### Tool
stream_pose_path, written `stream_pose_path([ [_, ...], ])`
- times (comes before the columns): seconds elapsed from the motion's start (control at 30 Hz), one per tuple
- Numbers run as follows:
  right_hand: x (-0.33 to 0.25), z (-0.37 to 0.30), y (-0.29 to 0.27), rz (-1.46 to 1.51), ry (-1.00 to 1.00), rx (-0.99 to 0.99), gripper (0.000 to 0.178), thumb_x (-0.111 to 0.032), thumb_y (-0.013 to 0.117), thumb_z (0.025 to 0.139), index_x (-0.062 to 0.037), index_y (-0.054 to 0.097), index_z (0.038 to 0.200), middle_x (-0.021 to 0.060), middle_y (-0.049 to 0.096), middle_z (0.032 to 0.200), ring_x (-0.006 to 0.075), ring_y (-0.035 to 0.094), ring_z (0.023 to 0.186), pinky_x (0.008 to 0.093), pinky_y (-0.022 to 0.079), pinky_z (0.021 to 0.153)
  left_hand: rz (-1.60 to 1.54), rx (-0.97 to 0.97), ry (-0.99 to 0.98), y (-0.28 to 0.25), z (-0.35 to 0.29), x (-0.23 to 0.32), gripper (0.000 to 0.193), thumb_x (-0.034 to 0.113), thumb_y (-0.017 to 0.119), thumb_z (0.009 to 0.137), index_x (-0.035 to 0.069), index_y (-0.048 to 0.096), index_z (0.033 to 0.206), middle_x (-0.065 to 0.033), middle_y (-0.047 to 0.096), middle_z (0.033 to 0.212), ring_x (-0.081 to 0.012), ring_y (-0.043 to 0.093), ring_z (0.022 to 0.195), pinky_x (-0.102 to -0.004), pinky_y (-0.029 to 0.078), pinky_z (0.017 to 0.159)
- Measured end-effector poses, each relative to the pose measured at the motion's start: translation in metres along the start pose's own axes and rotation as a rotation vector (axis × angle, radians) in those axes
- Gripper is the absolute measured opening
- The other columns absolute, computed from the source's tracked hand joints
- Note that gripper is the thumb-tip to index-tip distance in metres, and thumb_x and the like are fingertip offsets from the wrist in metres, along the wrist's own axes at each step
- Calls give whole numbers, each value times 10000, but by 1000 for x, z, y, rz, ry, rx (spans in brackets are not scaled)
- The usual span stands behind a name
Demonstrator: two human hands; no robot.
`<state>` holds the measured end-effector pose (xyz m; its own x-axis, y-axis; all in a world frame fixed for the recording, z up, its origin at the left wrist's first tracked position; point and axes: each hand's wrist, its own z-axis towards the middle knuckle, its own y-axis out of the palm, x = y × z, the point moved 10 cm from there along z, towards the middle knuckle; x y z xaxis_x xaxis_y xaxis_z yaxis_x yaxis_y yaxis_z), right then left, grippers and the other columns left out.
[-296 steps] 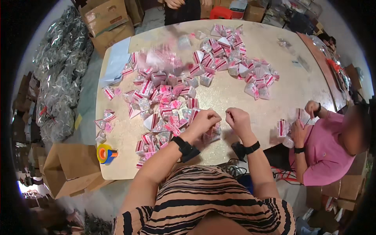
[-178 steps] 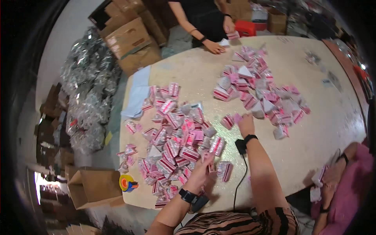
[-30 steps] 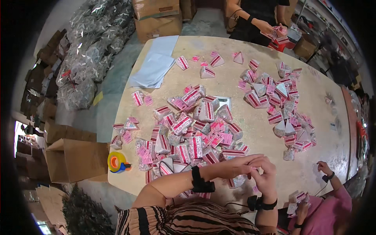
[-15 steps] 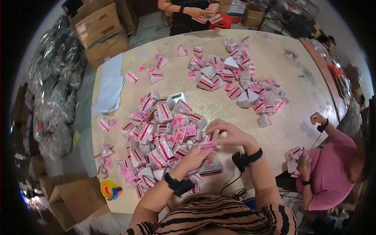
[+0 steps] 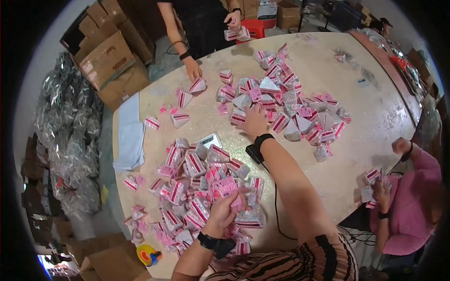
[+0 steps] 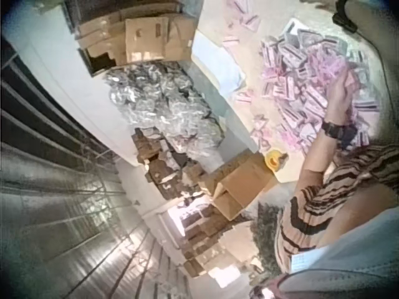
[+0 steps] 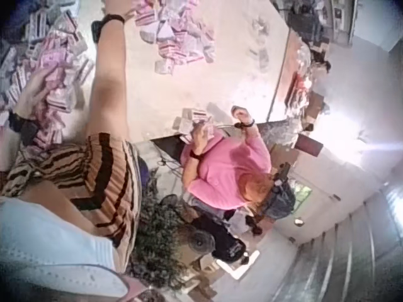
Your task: The person sits at a table in a warehouse and packs small pink and white items into clear plastic bags. They seal the bags and place them into a pile on the table. Other workers are visible in the background performing similar tasks.
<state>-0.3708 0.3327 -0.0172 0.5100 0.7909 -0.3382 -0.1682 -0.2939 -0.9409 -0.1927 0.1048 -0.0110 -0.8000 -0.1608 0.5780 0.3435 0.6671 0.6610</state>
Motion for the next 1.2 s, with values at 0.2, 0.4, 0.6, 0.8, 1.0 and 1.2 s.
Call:
stream_pose_path([
  [0.2,-17,9,16,-179,-68,121,503,-374,708,692,-159,585,1130,181,365,1303,429,370,1159,558,399,848,-66,-4,-26,-16,4,-11,396,217,420,956,-86,454,1207,-63,574,761,-184,566,697,-390,508,771],
  [0.4,11,-24,18,-228,-153,82,203,-199,535,816,-118,687,922,139,432,1239,375,440,1098,506,423,839,-42,18,-45,-8,7,-14,380,223,413,960,-81,489,1174,-63,563,748,-175,546,686,-381,503,740],
  [0.6,56,-58,2,-395,-143,-61,247,-246,670,701,-117,685,911,130,487,1176,306,455,1133,537,393,876,-68,-46,-10,7,1,-17,350,209,424,955,-73,509,1144,-56,552,733,-175,533,653,-384,503,704],
  [0.8,47,-79,-15,-534,-178,-72,448,-272,719,681,-125,598,1086,106,535,1102,278,525,1048,484,424,825,-50,45,-37,14,-10,-20,333,212,483,934,-37,536,1148,-25,546,701,-135,525,613,-382,513,714],
  [1.0,10,-106,37,-241,-487,-125,468,-248,717,690,-111,549,1104,142,577,998,320,571,952,426,462,775,-47,17,-30,18,-18,-29,351,242,466,946,-38,515,1152,-19,532,698,-137,518,608,-353,501,702],
  [1.2,-8,-130,-39,473,-554,-204,594,-247,727,652,-76,504,1176,147,590,1125,327,570,1017,388,454,847,-116,133,-48,4,-22,-27,617,548,316,934,8,528,1145,-9,510,671,-134,496,577,-308,457,623],
])
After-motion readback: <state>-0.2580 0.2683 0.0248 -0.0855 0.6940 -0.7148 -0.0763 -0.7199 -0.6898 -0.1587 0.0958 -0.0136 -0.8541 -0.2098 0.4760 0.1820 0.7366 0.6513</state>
